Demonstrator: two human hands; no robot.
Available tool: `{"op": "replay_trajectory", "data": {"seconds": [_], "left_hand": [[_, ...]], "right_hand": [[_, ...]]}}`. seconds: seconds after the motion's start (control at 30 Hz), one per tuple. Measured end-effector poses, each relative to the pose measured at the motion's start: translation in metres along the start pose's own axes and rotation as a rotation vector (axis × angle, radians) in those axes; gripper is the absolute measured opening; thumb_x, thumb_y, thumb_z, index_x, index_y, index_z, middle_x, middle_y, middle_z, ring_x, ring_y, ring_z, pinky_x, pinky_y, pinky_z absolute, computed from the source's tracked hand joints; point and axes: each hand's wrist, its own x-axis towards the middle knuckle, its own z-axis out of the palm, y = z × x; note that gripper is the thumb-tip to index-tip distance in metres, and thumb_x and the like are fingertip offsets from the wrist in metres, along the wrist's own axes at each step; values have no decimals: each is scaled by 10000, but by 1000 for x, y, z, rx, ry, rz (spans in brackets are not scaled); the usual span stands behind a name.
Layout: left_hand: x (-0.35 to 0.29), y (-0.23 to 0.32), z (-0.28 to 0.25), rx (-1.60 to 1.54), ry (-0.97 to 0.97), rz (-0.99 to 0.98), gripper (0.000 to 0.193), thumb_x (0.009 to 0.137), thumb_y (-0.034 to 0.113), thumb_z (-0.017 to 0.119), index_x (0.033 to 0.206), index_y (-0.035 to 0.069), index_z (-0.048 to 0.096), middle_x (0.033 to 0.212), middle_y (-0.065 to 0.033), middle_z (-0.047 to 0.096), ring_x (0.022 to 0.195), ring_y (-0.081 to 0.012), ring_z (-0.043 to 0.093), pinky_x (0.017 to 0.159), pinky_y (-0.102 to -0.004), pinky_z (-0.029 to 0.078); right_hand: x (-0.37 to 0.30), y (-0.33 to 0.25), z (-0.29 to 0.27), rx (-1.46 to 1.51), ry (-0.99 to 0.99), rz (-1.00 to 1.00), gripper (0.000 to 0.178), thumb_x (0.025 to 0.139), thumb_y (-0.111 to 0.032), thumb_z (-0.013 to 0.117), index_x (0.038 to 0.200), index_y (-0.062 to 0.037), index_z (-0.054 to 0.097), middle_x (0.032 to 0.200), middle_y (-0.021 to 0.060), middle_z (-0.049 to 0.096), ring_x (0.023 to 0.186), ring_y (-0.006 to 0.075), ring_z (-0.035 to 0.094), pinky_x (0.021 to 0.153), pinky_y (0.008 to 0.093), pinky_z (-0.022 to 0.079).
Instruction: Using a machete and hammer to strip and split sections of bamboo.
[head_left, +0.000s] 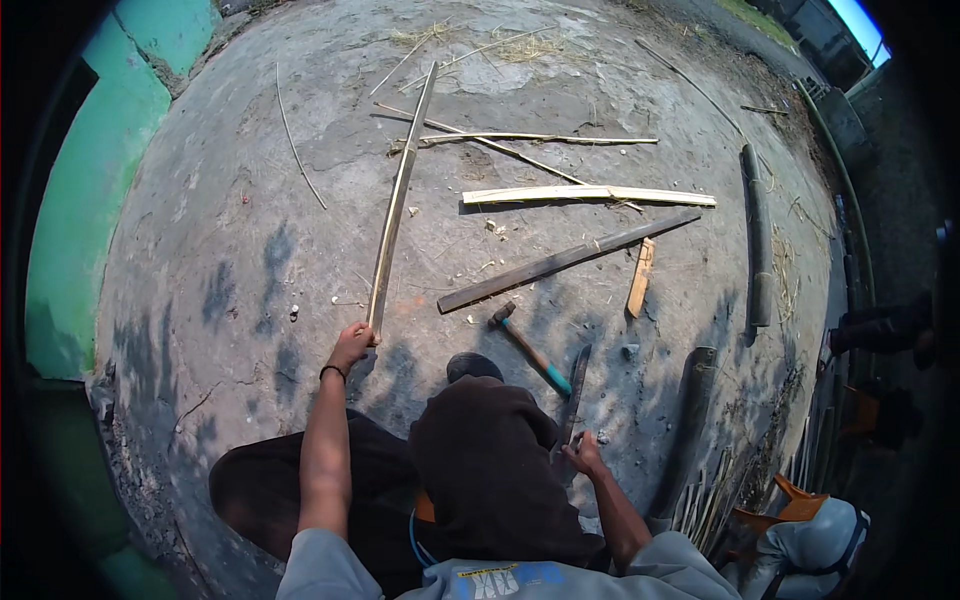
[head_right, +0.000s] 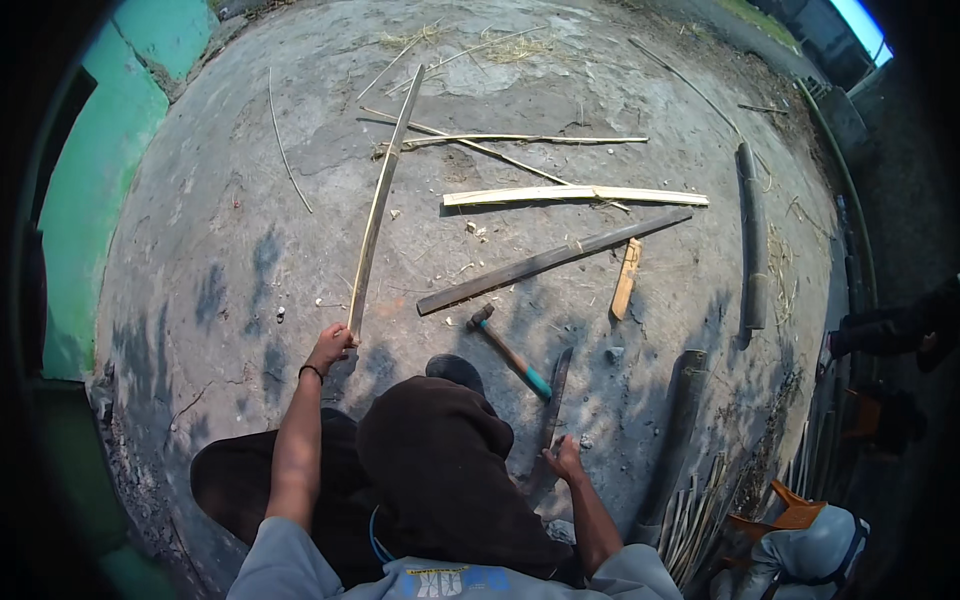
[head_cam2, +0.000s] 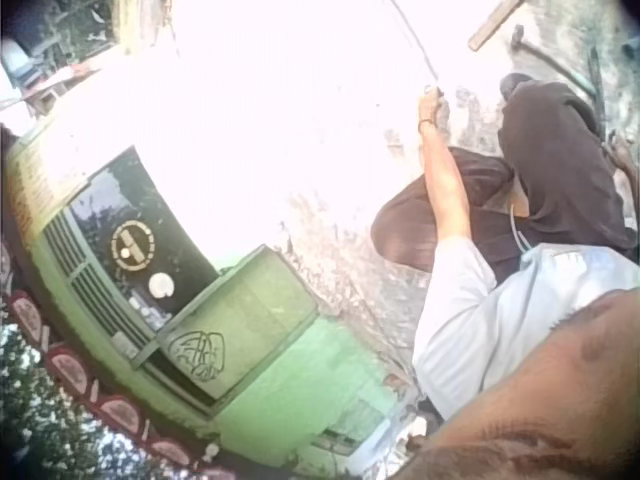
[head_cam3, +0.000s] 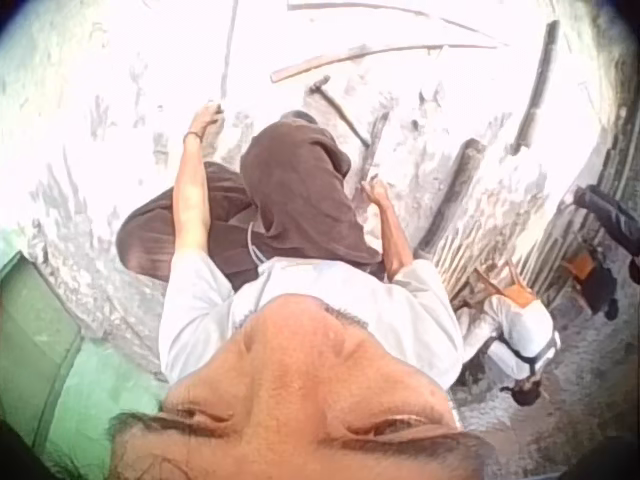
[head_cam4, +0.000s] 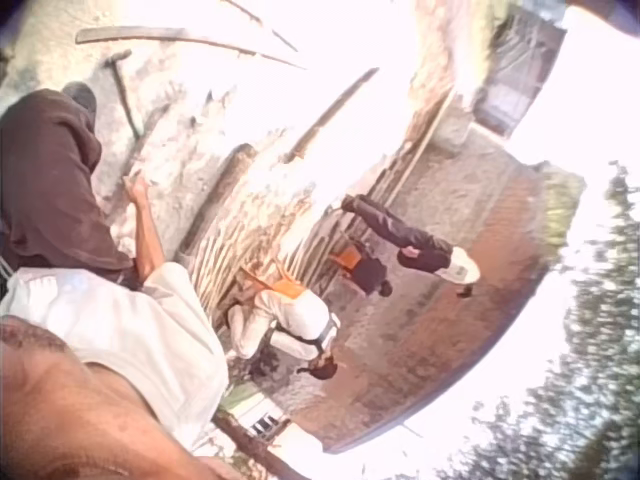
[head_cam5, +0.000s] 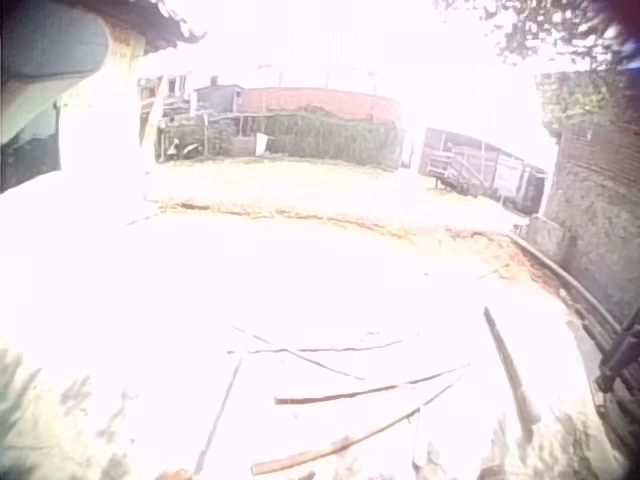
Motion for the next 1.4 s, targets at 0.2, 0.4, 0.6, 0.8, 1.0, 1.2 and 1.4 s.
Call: {"op": "replay_trajectory", "data": {"seconds": [0.2, 0.4, 0.6, 0.8, 1.0, 1.2, 1.4], "left_hand": [[-17, 2, 13, -648, -326, -249, 325, 905, 332, 495, 1045, 68, 622, 987, -97, 688, 933, -231, 661, 900, -497, 490], [-48, 20, 36, -1102, -446, -116, 412, 904, 426, 497, 1065, 77, 647, 1058, -106, 678, 1059, -284, 634, 978, -613, 420], [-40, 14, 30, -791, -334, -164, 266, 863, 422, 746, 969, 196, 653, 1048, 15, 669, 1107, -216, 604, 995, -603, 396], [-57, 41, 42, -599, -285, -37, 264, 892, 429, 724, 962, 186, 650, 1026, 11, 659, 1089, -189, 605, 1004, -544, 405], [-65, 87, 32, -581, -222, 95, 390, 919, 439, 687, 1123, 112, 632, 1017, -14, 678, 1022, -178, 631, 975, -498, 455], [-125, 171, -12, -798, -345, 453, 348, 995, 402, 591, 1143, 90, 631, 1025, -41, 700, 934, -195, 681, 940, -444, 520], [-143, 224, 18, -847, -331, 482, 290, 1013, 344, 576, 1100, 77, 648, 1067, -57, 710, 1019, -179, 668, 944, -439, 529]], "right_hand": [[18, 24, 6, 21, 82, -174, 606, 805, -381, 796, 1134, 6, 467, 795, 185, 624, 738, 327, 639, 675, 442, 498], [12, 14, 4, 36, 59, -93, 613, 816, -381, 785, 1139, 12, 443, 826, 186, 638, 774, 330, 657, 691, 440, 508], [17, 10, 4, 101, 68, -149, 595, 792, -350, 815, 1096, 1, 443, 835, 170, 635, 798, 327, 661, 715, 435, 514], [10, -5, 4, 5, 81, -100, 613, 745, -343, 858, 1064, 2, 464, 875, 186, 644, 853, 354, 671, 752, 440, 523], [14, 0, 8, 2, 89, -70, 696, 725, -339, 868, 1142, 38, 458, 928, 201, 642, 904, 383, 663, 790, 452, 518], [-1, -107, -37, 313, 305, -183, 453, 897, -250, 712, 1183, 13, 478, 803, 142, 621, 749, 276, 634, 720, 416, 502], [46, -310, -135, 890, 22, -510, 308, 1030, -302, 557, 1179, -33, 562, 921, 67, 638, 783, 123, 614, 685, 273, 527]]}}
